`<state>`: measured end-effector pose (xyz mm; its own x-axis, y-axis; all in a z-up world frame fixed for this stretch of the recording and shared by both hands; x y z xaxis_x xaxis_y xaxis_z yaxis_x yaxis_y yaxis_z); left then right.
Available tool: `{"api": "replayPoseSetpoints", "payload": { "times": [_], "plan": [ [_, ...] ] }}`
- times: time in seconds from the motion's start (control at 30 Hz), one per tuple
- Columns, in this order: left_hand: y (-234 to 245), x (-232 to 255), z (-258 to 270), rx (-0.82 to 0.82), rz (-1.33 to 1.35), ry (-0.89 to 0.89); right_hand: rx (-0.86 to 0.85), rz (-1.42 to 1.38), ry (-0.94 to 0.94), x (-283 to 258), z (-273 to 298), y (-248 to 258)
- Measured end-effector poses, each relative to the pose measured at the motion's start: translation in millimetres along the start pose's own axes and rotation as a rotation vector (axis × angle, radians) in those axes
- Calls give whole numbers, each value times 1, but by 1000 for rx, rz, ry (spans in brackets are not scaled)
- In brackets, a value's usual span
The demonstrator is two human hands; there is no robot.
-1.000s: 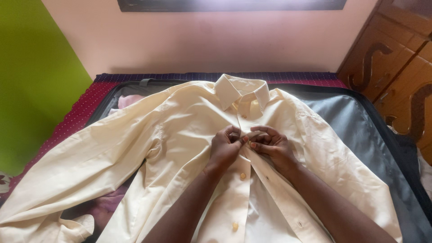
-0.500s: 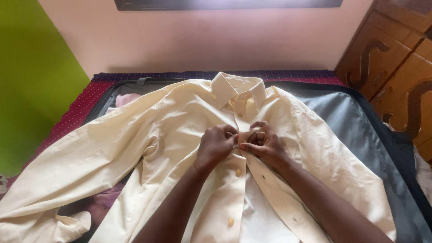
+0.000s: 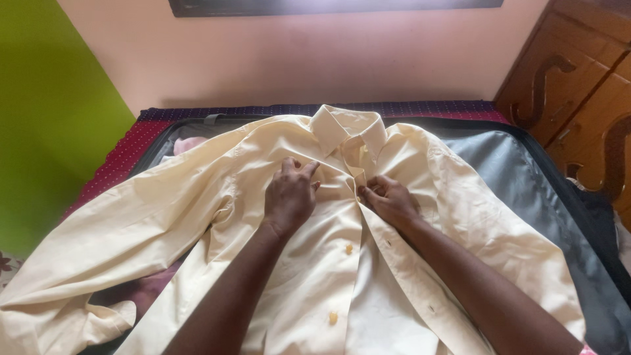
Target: The person rolls up an orange shirt and places it into a suitcase before unfolding and buttoning the collar of a light-colored shirt.
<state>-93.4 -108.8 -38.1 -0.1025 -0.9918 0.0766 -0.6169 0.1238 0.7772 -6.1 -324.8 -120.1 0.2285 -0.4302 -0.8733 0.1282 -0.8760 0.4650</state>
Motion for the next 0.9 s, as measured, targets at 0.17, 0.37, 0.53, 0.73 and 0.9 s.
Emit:
{"api": "replayPoseSetpoints", "payload": {
  "times": [0.17,0.37,0.53,0.73,0.9],
  "plan": [
    [0,-20,-11,-493,-135,61,-23,-223,-32,5,-20,4],
    [-24,-40,-49,-416,41,162,-33,-377,-12,-8,-53,10],
    [-41,-46,-89,-111,66,180,68,-365,57,-36,-91,29],
    [-40,-55,-110,74,215,248,72,-270,117,-52,-121,28],
    [-23,-42,-92,38,104,192,-10,-71,149,-51,-103,27]
  ]
}}
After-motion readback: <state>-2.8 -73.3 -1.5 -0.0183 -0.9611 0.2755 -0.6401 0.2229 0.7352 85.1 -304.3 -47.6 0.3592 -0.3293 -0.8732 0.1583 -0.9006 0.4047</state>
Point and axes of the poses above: each hand's wrist, its own z-axis away from the middle knuckle, its own y-axis out of the back of the hand, x = y × z, the point moved 4 cm from there along -z, towards the middle knuckle, and after that the axes turned 8 degrees about -z, right-handed, at the moved point
